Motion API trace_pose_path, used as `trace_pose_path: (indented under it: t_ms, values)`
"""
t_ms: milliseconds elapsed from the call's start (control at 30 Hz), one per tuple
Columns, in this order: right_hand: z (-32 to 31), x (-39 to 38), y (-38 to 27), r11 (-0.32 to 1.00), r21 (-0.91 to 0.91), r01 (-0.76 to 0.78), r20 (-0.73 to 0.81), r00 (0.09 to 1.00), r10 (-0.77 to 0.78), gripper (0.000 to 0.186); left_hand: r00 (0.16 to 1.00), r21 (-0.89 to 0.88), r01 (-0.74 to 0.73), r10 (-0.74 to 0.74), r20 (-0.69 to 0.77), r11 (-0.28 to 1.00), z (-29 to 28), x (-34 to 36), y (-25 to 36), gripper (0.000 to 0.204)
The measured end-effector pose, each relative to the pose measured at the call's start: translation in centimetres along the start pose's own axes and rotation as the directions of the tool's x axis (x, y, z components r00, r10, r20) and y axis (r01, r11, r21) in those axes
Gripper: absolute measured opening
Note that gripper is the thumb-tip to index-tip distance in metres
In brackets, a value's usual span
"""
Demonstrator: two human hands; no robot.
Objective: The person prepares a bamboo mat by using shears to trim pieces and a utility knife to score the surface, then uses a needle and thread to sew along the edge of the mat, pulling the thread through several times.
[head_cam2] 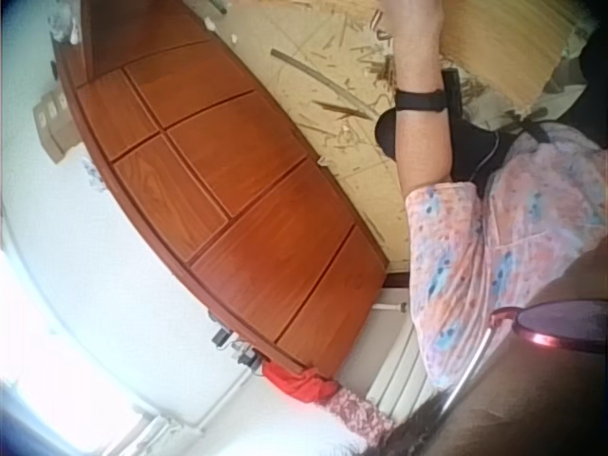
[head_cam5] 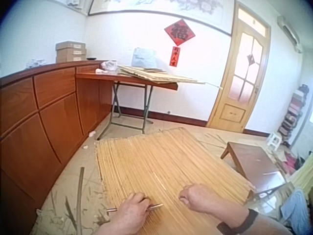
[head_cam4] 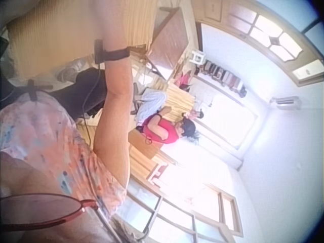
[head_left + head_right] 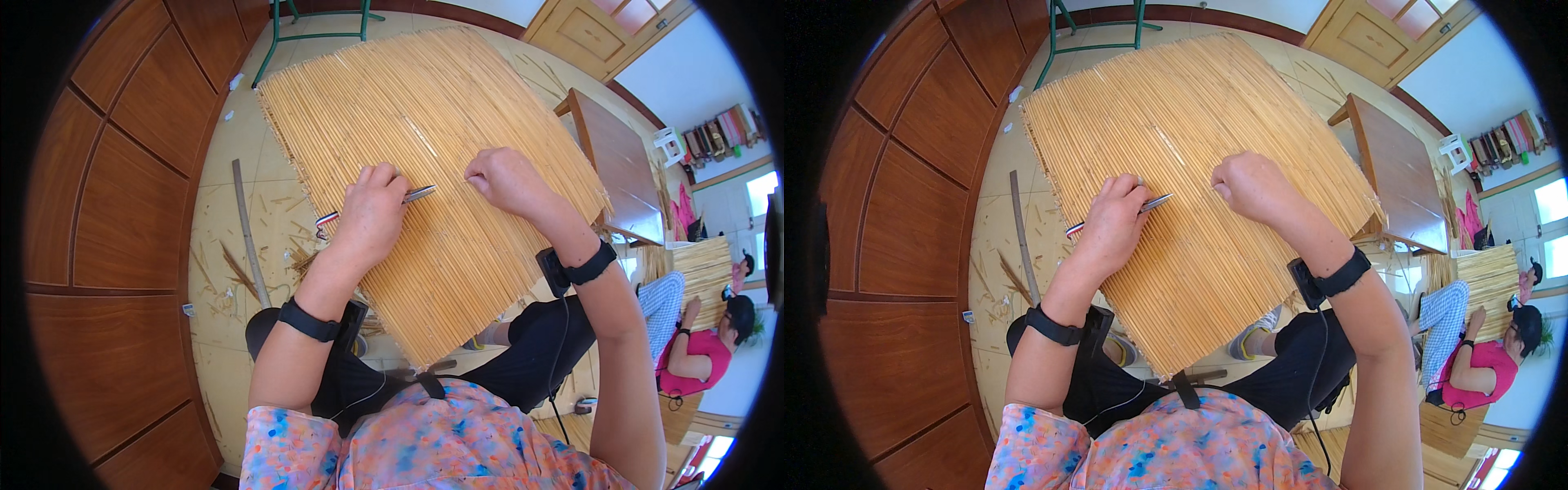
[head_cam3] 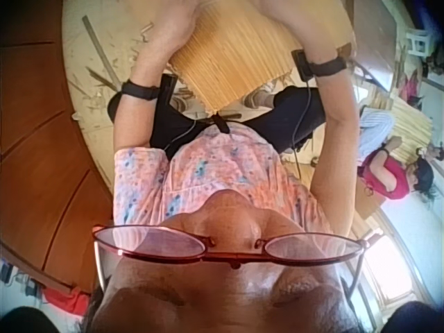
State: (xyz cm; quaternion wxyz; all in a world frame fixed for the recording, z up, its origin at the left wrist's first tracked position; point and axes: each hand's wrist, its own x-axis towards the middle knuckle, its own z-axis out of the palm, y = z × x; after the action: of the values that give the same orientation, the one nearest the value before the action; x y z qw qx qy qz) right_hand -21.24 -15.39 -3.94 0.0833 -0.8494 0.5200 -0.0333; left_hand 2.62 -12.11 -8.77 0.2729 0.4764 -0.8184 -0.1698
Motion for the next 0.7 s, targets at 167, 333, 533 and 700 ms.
trace_pose_path:
  t_ms: [167,333,533,700]
  values:
    - [0.1,0.0,0.0,1.0,0.021,0.011,-0.011,1.0,-0.01,0.012,1.0,0.0,-0.01,0.01,-0.015,1.0,0.2,0.0,-0.3,0.023]
    - [0.1,-0.4,-0.5,0.987,-0.125,0.097,-0.023,0.995,-0.101,0.012,0.999,0.002,-0.02,0.02,-0.035,1.0,0.6,0.0,-0.5,0.024]
    - [-0.1,-0.8,-1.6,0.964,-0.214,0.157,-0.021,0.986,-0.165,0.006,1.0,0.024,0.009,-0.008,-0.027,1.0,0.6,0.0,-0.1,0.02]
    - [-0.2,-1.3,-1.4,0.956,-0.246,0.157,0.038,0.988,-0.152,0.007,1.0,0.03,0.026,-0.025,-0.012,0.999,0.4,-0.1,-0.1,0.02]
